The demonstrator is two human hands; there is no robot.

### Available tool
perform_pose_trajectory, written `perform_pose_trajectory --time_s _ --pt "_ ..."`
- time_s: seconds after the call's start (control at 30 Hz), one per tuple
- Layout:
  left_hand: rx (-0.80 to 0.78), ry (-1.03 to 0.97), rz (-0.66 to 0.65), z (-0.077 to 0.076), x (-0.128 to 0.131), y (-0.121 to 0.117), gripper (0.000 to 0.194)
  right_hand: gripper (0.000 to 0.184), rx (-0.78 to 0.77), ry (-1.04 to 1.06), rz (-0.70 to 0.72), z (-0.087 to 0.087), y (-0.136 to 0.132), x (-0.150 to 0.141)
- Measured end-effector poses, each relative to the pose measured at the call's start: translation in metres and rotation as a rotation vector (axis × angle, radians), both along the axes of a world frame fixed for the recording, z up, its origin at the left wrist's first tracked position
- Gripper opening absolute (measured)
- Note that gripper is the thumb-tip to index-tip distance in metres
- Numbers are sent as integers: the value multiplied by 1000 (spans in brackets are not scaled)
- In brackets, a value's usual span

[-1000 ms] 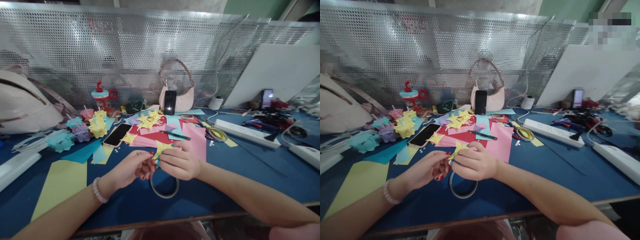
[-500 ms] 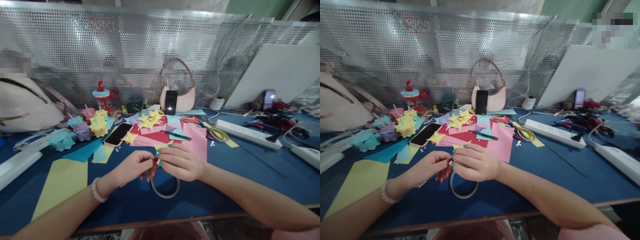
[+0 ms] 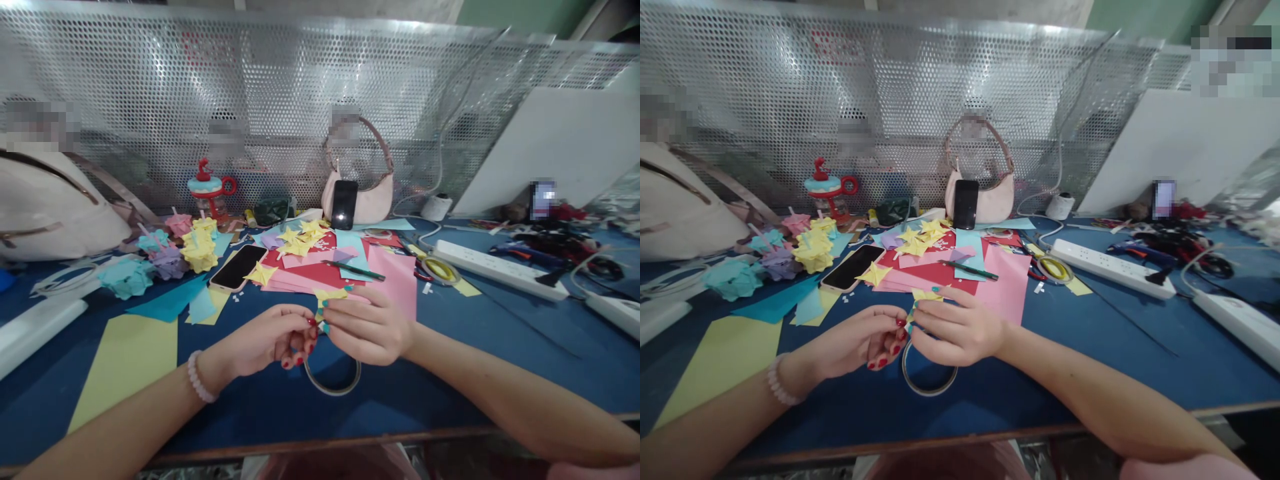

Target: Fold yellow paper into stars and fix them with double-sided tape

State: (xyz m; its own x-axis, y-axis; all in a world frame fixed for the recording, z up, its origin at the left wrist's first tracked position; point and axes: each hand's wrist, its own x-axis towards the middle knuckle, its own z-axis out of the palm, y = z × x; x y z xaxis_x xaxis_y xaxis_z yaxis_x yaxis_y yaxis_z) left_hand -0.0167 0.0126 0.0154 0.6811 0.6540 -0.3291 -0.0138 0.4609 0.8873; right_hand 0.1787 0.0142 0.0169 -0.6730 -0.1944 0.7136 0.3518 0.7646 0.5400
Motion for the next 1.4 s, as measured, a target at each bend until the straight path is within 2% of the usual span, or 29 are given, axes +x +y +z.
perform_pose_trajectory --time_s 0.17,0.27,0.33,0.43,0.5,0.57,0.63,0.77,0.97,1.4 --pt "13 9 60 0 2 -2 13 15 -7 0 9 -2 0 1" --pt "86 47 76 0 2 -3 12 11 -95 -11 14 -4 -1 1" --pt "179 97 50 0 1 -2 11 8 -292 17 14 -3 -2 0" --pt "410 210 11 0 -1 -2 11 12 -761 157 62 1 -1 -2" --pt "597 306 27 -1 -2 -2 11 10 -1009 212 105 4 0 -3" --pt "746 404 39 0 -2 -3 13 11 -1152 181 99 6 1 -3" --pt "839 473 21 1 -1 -4 16 13 -1231 120 59 6 1 -2" --pt "902 508 -13 4 0 -6 20 14 -1271 15 -9 4 0 -4" --pt "887 513 -30 1 0 -6 15 14 -1196 -40 -108 6 -6 -8" --pt "891 510 -75 -1 -1 -6 14 17 -1277 -24 -129 5 -9 -10"
